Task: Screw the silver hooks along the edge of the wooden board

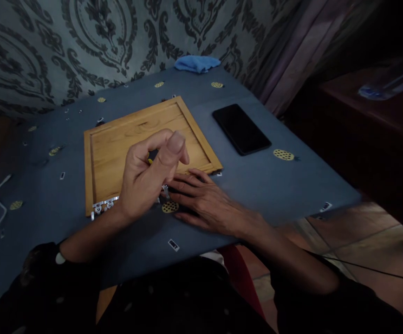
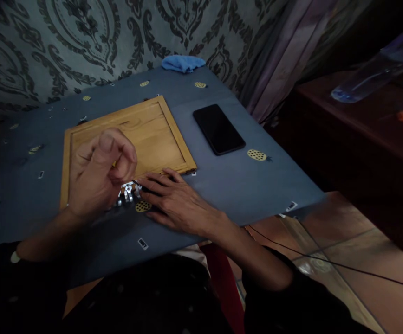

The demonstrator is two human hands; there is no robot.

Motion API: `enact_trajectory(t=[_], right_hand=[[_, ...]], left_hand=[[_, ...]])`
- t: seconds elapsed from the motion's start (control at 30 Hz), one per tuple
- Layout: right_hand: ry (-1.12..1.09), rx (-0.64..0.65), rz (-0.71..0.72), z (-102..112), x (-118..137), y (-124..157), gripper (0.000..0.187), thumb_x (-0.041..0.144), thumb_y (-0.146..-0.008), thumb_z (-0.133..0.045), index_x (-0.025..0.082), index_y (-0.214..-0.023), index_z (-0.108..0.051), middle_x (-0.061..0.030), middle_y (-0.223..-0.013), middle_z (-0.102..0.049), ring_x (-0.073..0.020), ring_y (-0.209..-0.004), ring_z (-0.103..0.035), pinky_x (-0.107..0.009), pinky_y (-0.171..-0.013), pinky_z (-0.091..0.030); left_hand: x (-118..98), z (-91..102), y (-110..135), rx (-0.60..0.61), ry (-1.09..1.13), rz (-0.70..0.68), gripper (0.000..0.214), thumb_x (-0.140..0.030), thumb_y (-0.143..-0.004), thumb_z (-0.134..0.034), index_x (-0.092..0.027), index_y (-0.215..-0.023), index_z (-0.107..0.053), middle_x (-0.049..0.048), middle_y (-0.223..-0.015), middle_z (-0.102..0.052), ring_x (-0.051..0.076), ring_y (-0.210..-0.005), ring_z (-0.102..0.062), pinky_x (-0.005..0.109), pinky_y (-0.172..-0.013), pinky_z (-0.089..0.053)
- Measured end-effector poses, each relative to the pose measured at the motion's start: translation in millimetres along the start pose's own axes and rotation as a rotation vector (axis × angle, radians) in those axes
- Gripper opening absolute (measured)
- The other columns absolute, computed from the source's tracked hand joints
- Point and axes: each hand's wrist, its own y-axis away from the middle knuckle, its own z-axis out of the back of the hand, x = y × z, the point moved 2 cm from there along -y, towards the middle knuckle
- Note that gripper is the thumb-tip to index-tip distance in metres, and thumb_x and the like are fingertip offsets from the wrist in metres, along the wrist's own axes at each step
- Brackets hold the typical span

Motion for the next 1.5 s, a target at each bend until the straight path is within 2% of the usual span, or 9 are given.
enact_trajectory(t=[0.1,0.2,0.27,0.47,0.8,0.93,1.13,1.3,1.5], right_hand=[[0.000,0.010,-0.005,-0.3,-0.2,0.1,0.044,0.037,-0.101,-0.055,0.020,-0.141,-0.057,-0.0103,-0.153,-0.055,-0.0293,-0.148,-0.041,-0.057,-0.121,-0.028],[0.008,0.018,-0.006,-0.6,0.0,0.2,0.044,0.037,-0.100,-0.056,0.020,-0.141,-0.057,-0.0099,-0.155,-0.053,-0.0293,-0.148,-0.040,-0.057,-0.121,-0.028],[0.008,0.023,-0.007,-0.4,0.3,0.1,0.044,0.037,-0.100,-0.056,0.019,-0.140,-0.058,-0.0095,-0.155,-0.053,-0.0292,-0.149,-0.040,-0.057,-0.122,-0.028],[-0.007,0.027,-0.011,0.8,0.0,-0.6,0.040,0.036,-0.100,-0.056,0.020,-0.136,-0.061,-0.0087,-0.156,-0.052,-0.0284,-0.149,-0.040,-0.057,-0.122,-0.028],[0.018,0.030,-0.007,0.7,-0.3,-0.1,0.042,0.038,-0.102,-0.053,0.019,-0.139,-0.058,-0.0081,-0.155,-0.053,-0.0282,-0.148,-0.040,-0.055,-0.122,-0.027],[0.017,0.034,-0.009,1.7,0.2,-0.7,0.042,0.038,-0.102,-0.053,0.019,-0.139,-0.058,-0.0084,-0.155,-0.053,-0.0278,-0.148,-0.040,-0.055,-0.122,-0.028],[0.026,0.014,-0.007,0.9,0.4,0.2,0.041,0.037,-0.100,-0.056,0.019,-0.137,-0.059,-0.0080,-0.156,-0.052,-0.0278,-0.148,-0.040,-0.054,-0.122,-0.029],[0.027,0.006,-0.019,0.0,0.2,0.8,0.040,0.038,-0.102,-0.052,0.018,-0.135,-0.061,-0.0095,-0.155,-0.052,-0.0283,-0.147,-0.042,-0.057,-0.122,-0.030],[0.002,0.028,-0.027,2.5,1.0,0.1,0.039,0.038,-0.102,-0.052,0.019,-0.134,-0.061,-0.0086,-0.157,-0.050,-0.0274,-0.148,-0.041,-0.057,-0.122,-0.030]], left_hand=[[-0.1,1.7,-3.5,-0.044,0.198,0.013,0.037,-0.049,-0.097,-0.059,-0.023,-0.070,-0.060,-0.0058,-0.048,-0.037,0.009,-0.043,-0.029,0.029,-0.046,-0.025],[0.7,3.7,-5.1,-0.003,0.244,0.017,0.034,-0.042,-0.098,-0.059,-0.022,-0.071,-0.062,-0.0060,-0.048,-0.034,0.008,-0.042,-0.025,0.028,-0.044,-0.020],[1.1,6.1,-5.1,-0.012,0.244,0.021,0.031,-0.040,-0.098,-0.059,-0.022,-0.073,-0.063,-0.0062,-0.049,-0.034,0.008,-0.042,-0.025,0.028,-0.045,-0.020],[-2.5,8.4,-3.6,-0.127,0.171,-0.007,0.020,-0.039,-0.096,-0.060,-0.025,-0.082,-0.062,-0.0036,-0.060,-0.041,0.012,-0.055,-0.038,0.029,-0.053,-0.034],[-2.5,5.9,-8.1,-0.026,0.226,0.001,0.022,-0.035,-0.098,-0.058,-0.026,-0.080,-0.064,-0.0065,-0.052,-0.029,0.011,-0.044,-0.023,0.030,-0.044,-0.018],[-3.1,7.9,-6.8,0.043,0.196,0.024,0.023,-0.040,-0.099,-0.056,-0.027,-0.080,-0.062,-0.0071,-0.052,-0.028,0.011,-0.043,-0.021,0.029,-0.044,-0.021],[-3.2,11.8,-7.9,-0.046,0.219,-0.035,0.022,-0.037,-0.098,-0.061,-0.023,-0.081,-0.064,-0.0057,-0.053,-0.035,0.009,-0.046,-0.031,0.027,-0.046,-0.029],[-3.7,13.2,-9.6,-0.130,0.314,-0.041,0.017,-0.027,-0.096,-0.062,-0.020,-0.081,-0.063,-0.0074,-0.052,-0.032,0.006,-0.045,-0.029,0.023,-0.043,-0.026],[-6.9,11.2,-8.7,-0.053,0.276,0.031,0.015,-0.031,-0.097,-0.059,-0.023,-0.085,-0.061,-0.0092,-0.050,-0.028,0.006,-0.041,-0.021,0.023,-0.042,-0.020]])
